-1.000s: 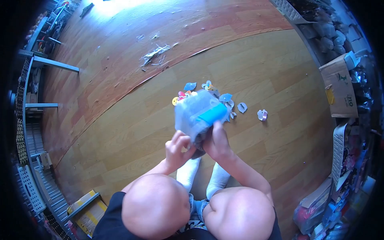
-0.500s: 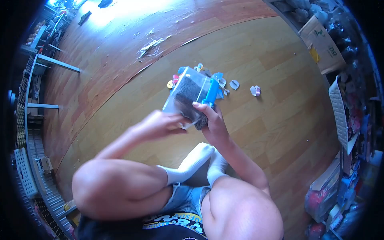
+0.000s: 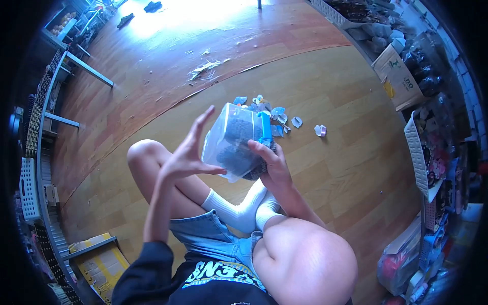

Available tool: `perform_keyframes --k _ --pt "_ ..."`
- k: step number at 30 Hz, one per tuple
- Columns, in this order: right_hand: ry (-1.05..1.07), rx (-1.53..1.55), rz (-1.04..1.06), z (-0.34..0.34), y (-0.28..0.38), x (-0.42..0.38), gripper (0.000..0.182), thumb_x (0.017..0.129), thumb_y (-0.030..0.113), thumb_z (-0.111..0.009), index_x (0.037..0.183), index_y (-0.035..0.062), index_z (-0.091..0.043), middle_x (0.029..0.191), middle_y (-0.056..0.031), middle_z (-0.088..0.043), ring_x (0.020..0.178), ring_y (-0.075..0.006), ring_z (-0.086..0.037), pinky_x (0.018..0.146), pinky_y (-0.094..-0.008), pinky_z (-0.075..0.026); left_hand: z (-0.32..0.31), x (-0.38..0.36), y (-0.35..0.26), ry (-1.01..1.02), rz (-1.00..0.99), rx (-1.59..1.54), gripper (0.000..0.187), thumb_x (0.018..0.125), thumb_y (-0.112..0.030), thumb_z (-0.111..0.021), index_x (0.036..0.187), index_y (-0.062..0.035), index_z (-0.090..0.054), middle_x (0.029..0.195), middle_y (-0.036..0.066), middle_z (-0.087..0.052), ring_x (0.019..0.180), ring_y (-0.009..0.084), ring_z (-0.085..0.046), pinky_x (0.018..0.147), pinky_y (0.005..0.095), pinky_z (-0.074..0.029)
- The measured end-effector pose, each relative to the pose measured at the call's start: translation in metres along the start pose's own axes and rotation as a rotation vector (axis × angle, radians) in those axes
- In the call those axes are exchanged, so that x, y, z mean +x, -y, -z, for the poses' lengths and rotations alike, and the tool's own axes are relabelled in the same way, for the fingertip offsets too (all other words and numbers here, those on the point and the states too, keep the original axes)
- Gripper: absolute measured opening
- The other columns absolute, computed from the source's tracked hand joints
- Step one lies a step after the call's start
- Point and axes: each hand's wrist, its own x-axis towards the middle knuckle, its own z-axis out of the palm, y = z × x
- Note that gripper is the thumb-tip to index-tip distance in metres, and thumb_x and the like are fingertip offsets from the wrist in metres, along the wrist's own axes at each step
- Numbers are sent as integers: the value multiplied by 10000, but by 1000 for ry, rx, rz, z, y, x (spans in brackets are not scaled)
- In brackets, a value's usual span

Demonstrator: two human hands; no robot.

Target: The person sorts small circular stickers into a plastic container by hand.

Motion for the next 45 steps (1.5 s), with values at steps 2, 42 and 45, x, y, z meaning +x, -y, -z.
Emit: perform_keyframes --k 2,42,45 --pt "1 41 4 -1 0 -1 475 863 277 -589 1219 2 -439 1109 -102 -568 998 -184 -577 863 -333 -469 -16 -4 16 10 63 -13 1017 582 -396 -805 1392 -104 -264 1376 182 -284 1293 350 -276 1055 457 -262" --pt "787 -1371 -477 32 -28 9 766 698 614 -640 1042 -63 -541 807 -200 -610 781 -285 -606 687 -350 -477 -69 -33 24 -433 885 -1077 865 764 -466 -648 1391 -110 -170 1289 194 -370 1197 287 -410 952 428 -370" --pt "860 -1277 -157 29 -21 4 679 706 550 -676 998 -56 -581 807 -190 -629 757 -321 -620 681 -350 -494 -67 -33 18 -380 881 -1007 883 765 -459 -651 1396 -101 -148 1283 225 -374 1201 309 -410 968 432 -350"
